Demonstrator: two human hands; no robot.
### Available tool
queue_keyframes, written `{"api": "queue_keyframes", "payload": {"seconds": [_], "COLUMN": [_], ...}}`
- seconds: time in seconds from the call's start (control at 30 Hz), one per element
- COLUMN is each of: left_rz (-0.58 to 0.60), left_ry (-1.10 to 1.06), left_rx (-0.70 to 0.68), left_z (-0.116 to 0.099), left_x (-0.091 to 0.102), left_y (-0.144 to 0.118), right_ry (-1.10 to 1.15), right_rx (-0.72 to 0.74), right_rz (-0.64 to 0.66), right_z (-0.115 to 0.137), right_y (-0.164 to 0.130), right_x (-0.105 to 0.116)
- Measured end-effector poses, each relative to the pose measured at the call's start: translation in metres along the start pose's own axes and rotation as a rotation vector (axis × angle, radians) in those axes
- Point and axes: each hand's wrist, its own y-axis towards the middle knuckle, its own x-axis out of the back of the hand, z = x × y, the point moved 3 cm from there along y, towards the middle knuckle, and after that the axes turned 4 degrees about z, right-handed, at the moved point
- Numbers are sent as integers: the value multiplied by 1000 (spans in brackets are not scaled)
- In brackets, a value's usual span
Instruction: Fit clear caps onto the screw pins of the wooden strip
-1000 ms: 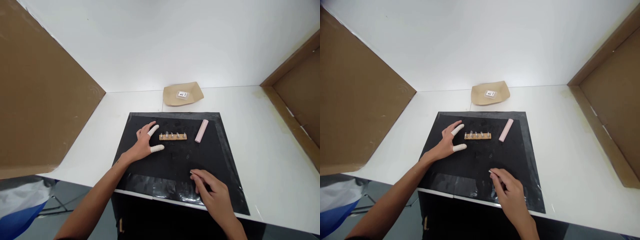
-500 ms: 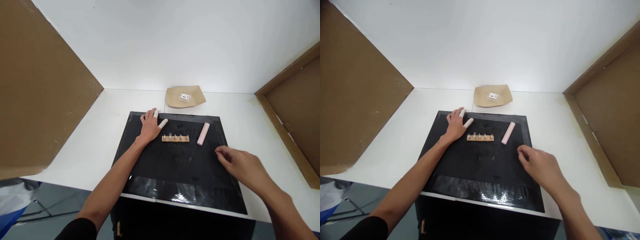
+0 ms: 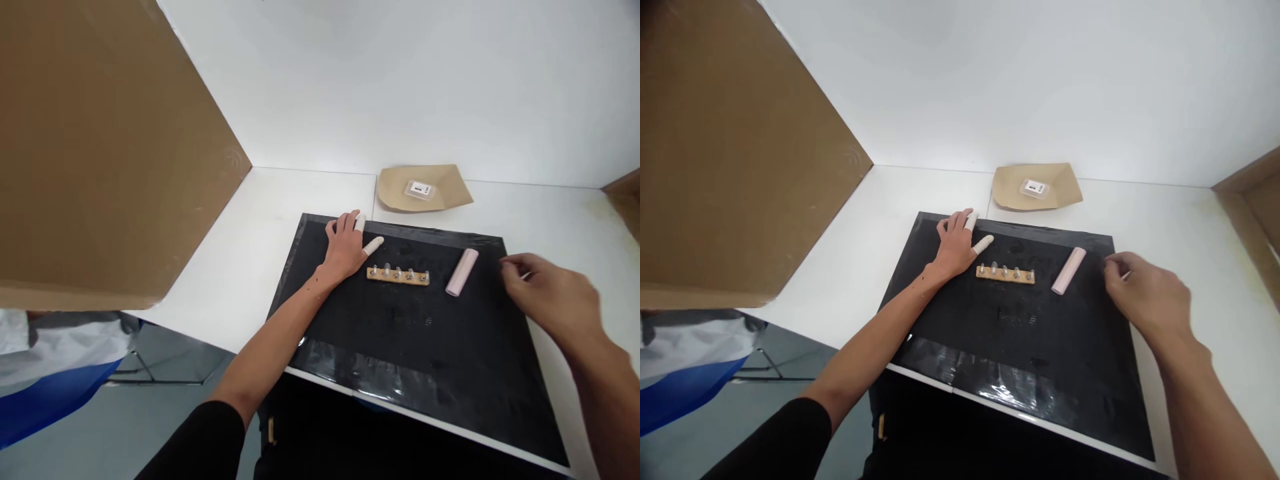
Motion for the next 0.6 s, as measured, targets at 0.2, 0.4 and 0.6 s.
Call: {"api": "queue_keyframes", "payload": {"seconds": [0.2, 0.4, 0.6], "left_rz": [-2, -16, -29], "left_ry": [3, -26, -33], "left_rx": [-3, 5, 11], "left_z": [-1, 2, 4], "left_x": [2, -1, -1], "left_y": [-1, 2, 5], "right_ry": [367, 665, 947], "right_rx": [29, 15, -4], "right_rz": [-162, -286, -336], "right_z": [22, 15, 3], "right_y": [35, 66, 64], "right_x": [1, -26, -33]}}
